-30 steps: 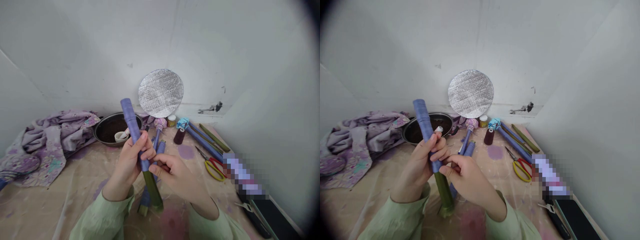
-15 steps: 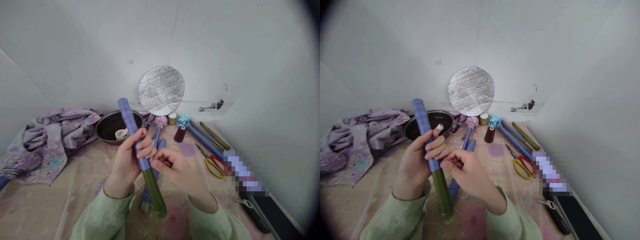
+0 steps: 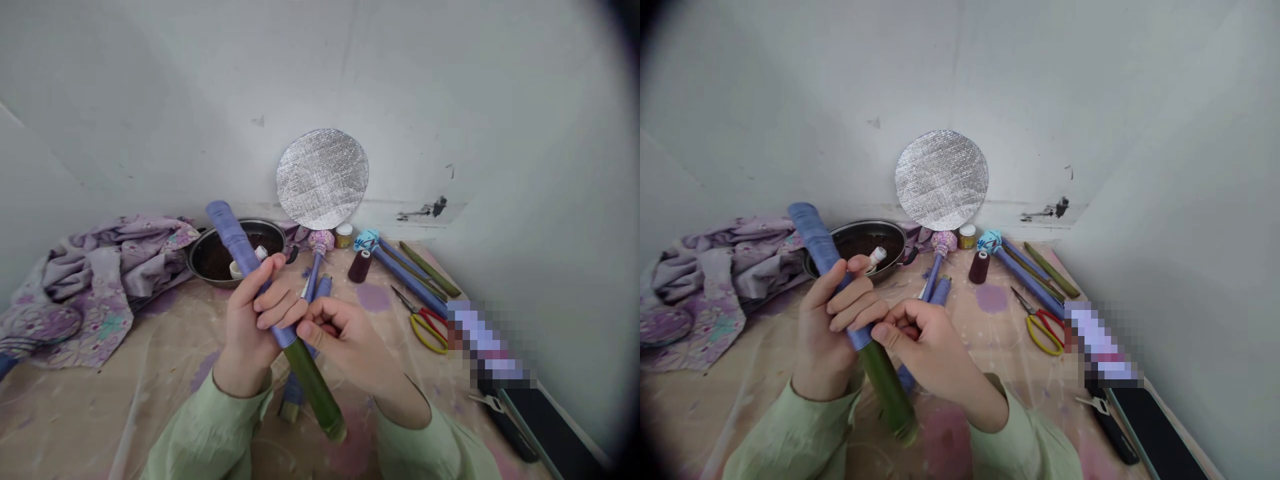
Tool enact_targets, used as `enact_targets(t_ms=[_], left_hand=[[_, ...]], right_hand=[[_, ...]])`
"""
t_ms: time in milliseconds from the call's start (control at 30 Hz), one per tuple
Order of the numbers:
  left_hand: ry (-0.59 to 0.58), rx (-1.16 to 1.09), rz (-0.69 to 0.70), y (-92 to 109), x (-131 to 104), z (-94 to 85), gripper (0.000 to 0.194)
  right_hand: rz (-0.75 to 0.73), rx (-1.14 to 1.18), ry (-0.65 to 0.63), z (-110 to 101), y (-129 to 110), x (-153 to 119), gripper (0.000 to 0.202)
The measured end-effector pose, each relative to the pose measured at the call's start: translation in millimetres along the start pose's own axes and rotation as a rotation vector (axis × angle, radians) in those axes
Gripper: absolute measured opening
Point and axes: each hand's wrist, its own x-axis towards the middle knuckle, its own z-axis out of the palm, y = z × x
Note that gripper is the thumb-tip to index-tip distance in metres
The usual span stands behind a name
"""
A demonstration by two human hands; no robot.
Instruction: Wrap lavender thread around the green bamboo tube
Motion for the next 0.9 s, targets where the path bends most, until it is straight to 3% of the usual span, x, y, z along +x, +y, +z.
enact_targets(t_ms=[333, 567, 900], left_hand=[[-0.080, 0.067, 0.060, -1.0, -3.9, -0.2, 0.020], [-0.170, 0.014, 0.083, -5.1, -3.8, -5.4, 0.032], [-0.317, 0.043, 0.221, -9.4, 2.6, -12.7, 0.034]], right_hand=[[0.017, 0.003, 0.027, 2.3, 1.0, -4.2, 0.030], [-0.035, 0.081, -0.014, -1.4, 3.6, -1.2, 0.045], [0.032, 0.072, -0.060, -1.9, 15.5, 5.2, 0.054]])
